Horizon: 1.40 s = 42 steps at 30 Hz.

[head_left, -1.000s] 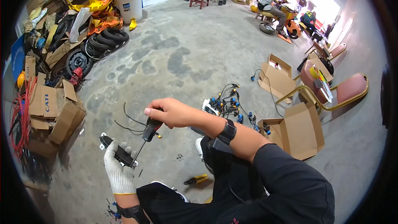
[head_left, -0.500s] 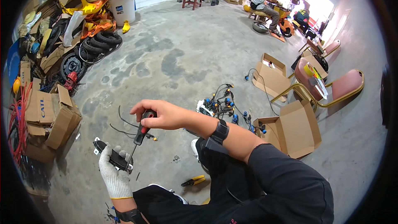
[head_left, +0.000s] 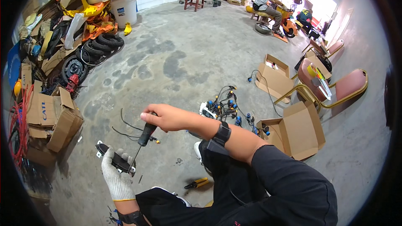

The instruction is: The recorder uses a screwdriver to remove screws from a motorcycle light housing component.

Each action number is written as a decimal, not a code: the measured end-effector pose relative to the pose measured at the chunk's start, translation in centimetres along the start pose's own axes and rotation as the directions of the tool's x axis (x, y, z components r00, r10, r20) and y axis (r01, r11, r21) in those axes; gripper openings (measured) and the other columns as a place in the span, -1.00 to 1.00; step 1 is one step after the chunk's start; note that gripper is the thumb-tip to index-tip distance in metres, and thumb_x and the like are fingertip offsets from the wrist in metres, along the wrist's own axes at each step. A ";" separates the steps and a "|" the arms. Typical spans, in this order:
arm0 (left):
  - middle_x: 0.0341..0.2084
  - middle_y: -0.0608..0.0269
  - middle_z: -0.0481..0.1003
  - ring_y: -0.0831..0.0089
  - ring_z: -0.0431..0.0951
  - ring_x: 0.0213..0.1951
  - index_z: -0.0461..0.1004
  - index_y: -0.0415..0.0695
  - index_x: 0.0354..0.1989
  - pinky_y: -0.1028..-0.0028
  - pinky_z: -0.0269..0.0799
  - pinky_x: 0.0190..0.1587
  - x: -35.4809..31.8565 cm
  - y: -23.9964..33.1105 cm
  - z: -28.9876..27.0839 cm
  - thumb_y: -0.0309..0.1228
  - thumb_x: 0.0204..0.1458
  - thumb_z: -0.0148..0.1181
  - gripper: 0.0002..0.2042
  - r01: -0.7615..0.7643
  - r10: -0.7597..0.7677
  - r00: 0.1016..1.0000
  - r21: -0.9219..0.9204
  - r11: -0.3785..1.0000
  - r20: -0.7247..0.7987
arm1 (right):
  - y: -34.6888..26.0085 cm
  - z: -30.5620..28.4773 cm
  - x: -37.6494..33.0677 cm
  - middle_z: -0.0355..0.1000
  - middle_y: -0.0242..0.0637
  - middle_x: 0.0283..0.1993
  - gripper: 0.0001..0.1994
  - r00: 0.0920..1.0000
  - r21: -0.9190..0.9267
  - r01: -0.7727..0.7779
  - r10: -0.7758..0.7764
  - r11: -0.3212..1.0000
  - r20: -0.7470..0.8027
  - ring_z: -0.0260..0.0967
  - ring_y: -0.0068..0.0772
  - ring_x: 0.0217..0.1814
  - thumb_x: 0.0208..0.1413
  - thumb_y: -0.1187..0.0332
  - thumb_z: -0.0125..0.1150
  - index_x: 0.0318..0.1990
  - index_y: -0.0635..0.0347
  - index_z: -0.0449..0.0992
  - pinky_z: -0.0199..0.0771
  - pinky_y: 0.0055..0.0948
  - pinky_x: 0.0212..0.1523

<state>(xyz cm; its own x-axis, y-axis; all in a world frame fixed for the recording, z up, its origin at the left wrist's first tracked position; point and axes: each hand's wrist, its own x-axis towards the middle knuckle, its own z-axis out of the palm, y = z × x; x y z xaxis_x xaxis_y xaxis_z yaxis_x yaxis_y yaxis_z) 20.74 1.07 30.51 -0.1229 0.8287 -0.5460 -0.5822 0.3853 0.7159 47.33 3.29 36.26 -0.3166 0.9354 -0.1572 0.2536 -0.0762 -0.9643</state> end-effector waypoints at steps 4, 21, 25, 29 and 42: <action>-0.29 0.21 0.50 0.36 0.54 -0.40 0.42 0.01 0.05 0.32 0.54 -0.33 -0.2 -0.1 0.5 -0.26 0.15 0.23 -0.68 -0.029 0.029 1.000 -0.016 0.999 -0.010 | 1.1 0.2 -0.6 0.52 -0.23 -0.16 -0.63 0.955 -0.062 0.293 -0.295 0.954 -0.017 0.47 -0.46 -0.10 0.19 0.30 0.19 0.10 0.27 0.42 0.46 -0.40 -0.03; -0.30 0.19 0.50 0.36 0.54 -0.40 0.40 -0.04 0.03 0.29 0.55 -0.33 -0.7 0.0 0.6 -0.29 0.13 0.23 -0.68 -0.025 0.025 1.000 0.016 1.000 -0.009 | 1.9 -0.4 1.0 0.53 -0.24 -0.30 -0.61 0.995 -0.158 -0.096 0.094 0.983 -0.025 0.49 -0.46 -0.39 0.27 0.17 0.16 0.08 0.29 0.44 0.47 -0.41 -0.34; -0.31 0.19 0.50 0.36 0.54 -0.41 0.40 -0.04 0.05 0.31 0.54 -0.34 -0.9 0.1 0.9 -0.28 0.14 0.23 -0.68 -0.022 0.022 1.000 0.017 1.000 -0.022 | 1.6 -0.1 -0.2 0.54 -0.22 -0.27 -0.64 0.953 -0.115 0.299 -0.302 0.947 -0.008 0.49 -0.46 -0.23 0.25 0.23 0.17 0.09 0.28 0.45 0.50 -0.44 -0.15; -0.34 0.18 0.52 0.36 0.55 -0.43 0.41 -0.02 -0.06 0.35 0.55 -0.39 -0.6 -0.1 0.9 -0.24 0.11 0.26 -0.72 -0.030 0.029 1.000 -0.023 0.999 -0.005 | 3.0 -0.6 0.8 0.56 -0.24 -0.17 -0.67 0.952 -0.032 0.307 -0.307 0.951 -0.007 0.48 -0.45 -0.17 0.23 0.26 0.17 0.03 0.30 0.50 0.50 -0.42 -0.08; -0.31 0.19 0.50 0.36 0.54 -0.39 0.41 -0.01 0.08 0.29 0.56 -0.29 -0.2 -0.2 0.1 -0.25 0.16 0.22 -0.66 -0.004 0.004 1.000 -0.007 1.000 -0.001 | 1.4 -0.1 0.5 0.53 -0.27 -0.24 -0.66 0.993 0.045 0.120 -0.121 0.992 0.014 0.46 -0.54 -0.40 0.26 0.24 0.19 0.06 0.28 0.45 0.48 -0.51 -0.37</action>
<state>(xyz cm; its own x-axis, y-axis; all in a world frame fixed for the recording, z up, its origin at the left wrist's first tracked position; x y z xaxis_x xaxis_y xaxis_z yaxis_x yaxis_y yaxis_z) 20.93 0.83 30.53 -0.1259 0.8301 -0.5432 -0.5872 0.3789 0.7152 47.63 3.69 34.85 -0.3577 0.9328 -0.0426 0.1719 0.0210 -0.9849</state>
